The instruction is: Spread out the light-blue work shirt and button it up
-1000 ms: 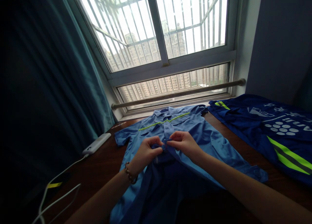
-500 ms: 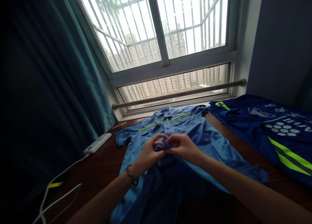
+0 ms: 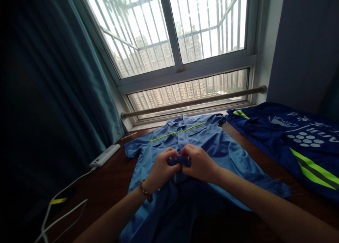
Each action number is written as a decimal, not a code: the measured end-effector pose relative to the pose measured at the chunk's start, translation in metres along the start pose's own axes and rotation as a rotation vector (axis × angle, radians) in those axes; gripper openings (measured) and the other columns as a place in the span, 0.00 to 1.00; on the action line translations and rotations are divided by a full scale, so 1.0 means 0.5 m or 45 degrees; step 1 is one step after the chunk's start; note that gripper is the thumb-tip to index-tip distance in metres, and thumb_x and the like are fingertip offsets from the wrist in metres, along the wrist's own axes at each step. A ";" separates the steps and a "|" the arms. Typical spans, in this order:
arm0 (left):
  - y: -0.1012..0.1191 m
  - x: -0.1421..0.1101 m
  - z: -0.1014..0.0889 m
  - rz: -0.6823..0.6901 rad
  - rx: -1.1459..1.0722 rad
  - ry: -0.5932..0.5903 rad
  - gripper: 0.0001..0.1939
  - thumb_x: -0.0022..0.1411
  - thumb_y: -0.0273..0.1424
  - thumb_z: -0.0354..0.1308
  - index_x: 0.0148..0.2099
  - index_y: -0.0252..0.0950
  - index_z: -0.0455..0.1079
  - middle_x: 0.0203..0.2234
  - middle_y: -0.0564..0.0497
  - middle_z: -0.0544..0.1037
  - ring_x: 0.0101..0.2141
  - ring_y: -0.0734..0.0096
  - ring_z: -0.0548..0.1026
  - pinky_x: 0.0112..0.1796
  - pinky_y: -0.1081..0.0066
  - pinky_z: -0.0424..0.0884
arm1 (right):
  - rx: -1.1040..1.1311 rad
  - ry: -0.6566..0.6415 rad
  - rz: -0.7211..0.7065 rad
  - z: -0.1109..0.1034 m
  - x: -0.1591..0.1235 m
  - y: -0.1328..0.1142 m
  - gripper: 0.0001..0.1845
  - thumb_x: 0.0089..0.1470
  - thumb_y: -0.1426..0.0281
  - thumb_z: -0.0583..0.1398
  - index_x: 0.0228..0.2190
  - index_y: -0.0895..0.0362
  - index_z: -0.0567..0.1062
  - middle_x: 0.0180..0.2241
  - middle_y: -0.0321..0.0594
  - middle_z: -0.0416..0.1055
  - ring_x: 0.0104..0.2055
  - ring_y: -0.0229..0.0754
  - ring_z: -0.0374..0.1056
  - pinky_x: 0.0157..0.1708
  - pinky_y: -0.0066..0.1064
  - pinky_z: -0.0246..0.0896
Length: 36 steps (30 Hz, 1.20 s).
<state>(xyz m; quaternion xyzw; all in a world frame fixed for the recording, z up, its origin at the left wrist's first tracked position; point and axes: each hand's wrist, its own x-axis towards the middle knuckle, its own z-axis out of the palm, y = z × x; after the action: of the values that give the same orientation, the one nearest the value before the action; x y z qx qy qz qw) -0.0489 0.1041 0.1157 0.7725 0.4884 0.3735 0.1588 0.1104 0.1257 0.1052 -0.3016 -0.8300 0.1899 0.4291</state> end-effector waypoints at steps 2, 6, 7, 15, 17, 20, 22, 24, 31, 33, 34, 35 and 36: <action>0.007 0.000 -0.001 0.059 0.041 0.049 0.04 0.44 0.23 0.56 0.27 0.35 0.67 0.30 0.52 0.70 0.34 0.70 0.67 0.35 0.73 0.62 | -0.047 0.027 -0.006 0.001 0.001 0.000 0.11 0.36 0.79 0.56 0.27 0.58 0.67 0.27 0.34 0.64 0.28 0.35 0.61 0.27 0.25 0.56; 0.017 -0.002 -0.004 0.083 -0.001 -0.007 0.07 0.48 0.24 0.53 0.33 0.36 0.68 0.32 0.51 0.72 0.35 0.70 0.69 0.37 0.72 0.63 | -0.073 0.046 -0.011 -0.004 0.005 0.006 0.10 0.37 0.79 0.57 0.27 0.58 0.67 0.27 0.35 0.64 0.29 0.35 0.61 0.27 0.25 0.55; 0.017 -0.001 -0.005 0.059 -0.022 -0.024 0.07 0.50 0.24 0.53 0.34 0.36 0.68 0.31 0.52 0.72 0.33 0.71 0.69 0.36 0.72 0.63 | -0.086 0.041 -0.017 -0.006 0.006 0.007 0.10 0.38 0.79 0.57 0.27 0.58 0.67 0.27 0.35 0.64 0.29 0.36 0.61 0.28 0.25 0.55; -0.008 0.009 -0.007 -0.048 -0.237 -0.096 0.08 0.51 0.27 0.54 0.35 0.36 0.70 0.30 0.51 0.75 0.33 0.70 0.72 0.36 0.74 0.65 | -0.241 -0.031 -0.150 -0.003 -0.003 0.008 0.10 0.43 0.81 0.53 0.29 0.58 0.68 0.31 0.38 0.65 0.34 0.38 0.63 0.36 0.29 0.58; -0.014 0.010 -0.006 -0.063 -0.246 -0.069 0.07 0.51 0.25 0.53 0.34 0.35 0.70 0.28 0.52 0.75 0.32 0.71 0.72 0.34 0.74 0.66 | -0.281 -0.012 -0.178 -0.001 -0.006 0.006 0.09 0.45 0.81 0.52 0.29 0.58 0.68 0.32 0.39 0.65 0.36 0.39 0.63 0.37 0.30 0.58; -0.016 0.009 -0.004 -0.077 -0.242 -0.013 0.07 0.50 0.24 0.53 0.32 0.35 0.70 0.27 0.52 0.75 0.30 0.71 0.72 0.33 0.74 0.66 | -0.279 -0.003 -0.185 -0.001 -0.008 0.005 0.09 0.49 0.79 0.50 0.29 0.58 0.68 0.33 0.40 0.66 0.36 0.38 0.63 0.37 0.29 0.58; -0.015 0.007 -0.002 -0.073 -0.227 0.020 0.07 0.49 0.24 0.53 0.32 0.35 0.70 0.27 0.53 0.75 0.30 0.72 0.72 0.34 0.74 0.65 | -0.272 0.000 -0.180 -0.003 -0.009 0.005 0.09 0.51 0.79 0.49 0.29 0.58 0.68 0.33 0.40 0.66 0.35 0.37 0.64 0.36 0.28 0.59; -0.014 0.006 0.000 -0.053 -0.218 0.055 0.07 0.49 0.23 0.53 0.31 0.35 0.70 0.28 0.53 0.75 0.31 0.72 0.71 0.35 0.74 0.65 | -0.293 0.004 -0.164 -0.004 -0.010 0.005 0.09 0.52 0.78 0.49 0.28 0.58 0.67 0.32 0.40 0.66 0.34 0.38 0.64 0.35 0.28 0.59; -0.009 0.002 0.007 0.023 -0.190 0.157 0.04 0.51 0.24 0.53 0.30 0.35 0.68 0.28 0.52 0.73 0.32 0.72 0.71 0.36 0.73 0.65 | -0.408 0.042 -0.128 0.000 -0.013 -0.004 0.09 0.53 0.79 0.47 0.28 0.59 0.65 0.29 0.42 0.64 0.33 0.39 0.62 0.34 0.29 0.59; -0.007 0.001 0.007 0.038 -0.173 0.160 0.04 0.50 0.23 0.52 0.30 0.35 0.67 0.28 0.52 0.73 0.31 0.72 0.70 0.36 0.73 0.64 | -0.419 0.034 -0.188 -0.002 -0.013 -0.004 0.09 0.52 0.80 0.47 0.28 0.59 0.64 0.29 0.42 0.64 0.33 0.39 0.62 0.34 0.29 0.58; -0.007 0.000 0.007 0.041 -0.168 0.163 0.05 0.50 0.22 0.52 0.30 0.35 0.67 0.27 0.52 0.73 0.31 0.72 0.70 0.36 0.73 0.64 | -0.422 0.030 -0.226 -0.003 -0.013 -0.004 0.09 0.52 0.80 0.47 0.28 0.59 0.64 0.29 0.42 0.63 0.33 0.39 0.61 0.33 0.29 0.58; -0.006 -0.001 0.008 0.042 -0.165 0.167 0.05 0.50 0.22 0.52 0.29 0.35 0.67 0.27 0.53 0.73 0.31 0.72 0.70 0.36 0.73 0.64 | -0.428 0.024 -0.262 -0.003 -0.013 -0.004 0.09 0.52 0.80 0.47 0.28 0.58 0.64 0.29 0.42 0.63 0.33 0.39 0.61 0.33 0.29 0.58; -0.006 -0.002 0.008 0.041 -0.164 0.172 0.05 0.50 0.22 0.52 0.29 0.35 0.66 0.27 0.53 0.72 0.31 0.72 0.70 0.35 0.73 0.64 | -0.437 0.020 -0.290 -0.004 -0.013 -0.004 0.09 0.52 0.80 0.47 0.27 0.58 0.64 0.29 0.42 0.62 0.33 0.39 0.60 0.33 0.30 0.57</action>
<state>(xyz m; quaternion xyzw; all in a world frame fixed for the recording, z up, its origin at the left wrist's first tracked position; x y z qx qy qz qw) -0.0477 0.1052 0.1109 0.7415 0.4606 0.4578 0.1689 0.1142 0.1202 0.1036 -0.2759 -0.8755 -0.0063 0.3967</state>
